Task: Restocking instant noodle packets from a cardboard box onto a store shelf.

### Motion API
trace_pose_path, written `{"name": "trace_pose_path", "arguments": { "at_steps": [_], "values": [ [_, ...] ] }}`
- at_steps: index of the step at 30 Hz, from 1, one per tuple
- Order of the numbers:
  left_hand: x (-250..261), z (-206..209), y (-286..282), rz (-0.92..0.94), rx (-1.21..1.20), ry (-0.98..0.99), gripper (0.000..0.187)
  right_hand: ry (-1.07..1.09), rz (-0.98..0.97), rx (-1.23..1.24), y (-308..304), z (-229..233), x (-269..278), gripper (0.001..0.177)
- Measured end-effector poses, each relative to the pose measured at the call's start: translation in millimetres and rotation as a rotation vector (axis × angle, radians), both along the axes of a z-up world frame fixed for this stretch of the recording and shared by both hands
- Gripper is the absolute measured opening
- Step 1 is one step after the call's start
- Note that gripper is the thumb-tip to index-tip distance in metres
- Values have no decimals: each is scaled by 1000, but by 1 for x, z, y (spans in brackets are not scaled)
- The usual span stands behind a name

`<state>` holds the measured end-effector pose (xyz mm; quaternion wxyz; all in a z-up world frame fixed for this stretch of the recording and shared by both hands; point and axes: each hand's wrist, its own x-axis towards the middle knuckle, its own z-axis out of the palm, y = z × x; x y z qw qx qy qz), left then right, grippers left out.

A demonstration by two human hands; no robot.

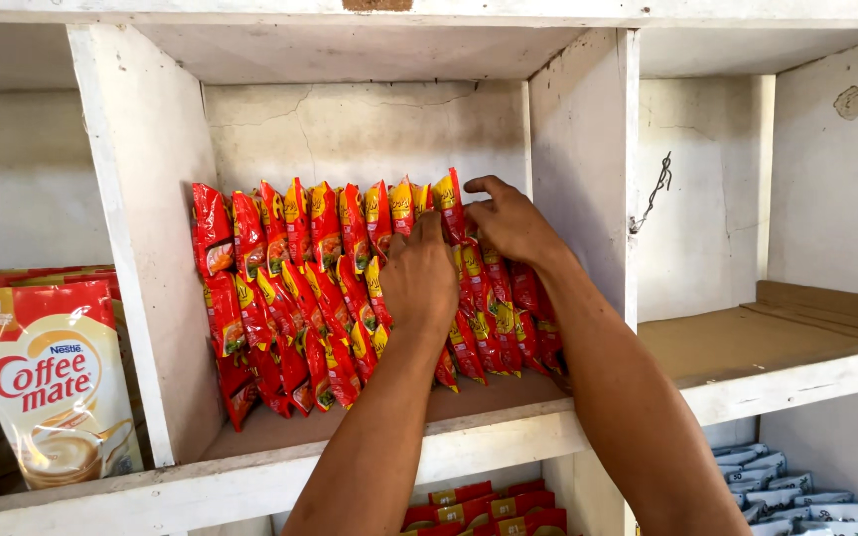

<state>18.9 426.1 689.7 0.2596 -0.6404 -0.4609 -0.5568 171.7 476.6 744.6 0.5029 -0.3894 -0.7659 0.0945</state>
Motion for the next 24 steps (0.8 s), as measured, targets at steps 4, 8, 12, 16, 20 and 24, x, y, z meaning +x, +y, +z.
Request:
{"name": "trace_pose_path", "arguments": {
  "at_steps": [4, 8, 12, 16, 20, 24],
  "values": [
    [0, -1, 3, 11, -11, 6, 29, -42, -121, 24, 11, -4, 0, 40],
    [0, -1, 2, 13, 0, 11, 28, -159, -183, 111, 9, -6, -4, 37],
    [0, -1, 3, 24, 29, 10, 30, -113, -124, 115, 7, -5, -8, 38],
    [1, -1, 0, 14, 22, 10, 32, -116, -158, 119, 9, -6, -8, 37],
    [1, -3, 2, -13, 82, 11, 33, -128, -212, 138, 10, -7, -8, 35],
    [1, -8, 9, -10, 115, 23, 28, -119, -256, 200, 16, -9, -7, 33]
  ]
}}
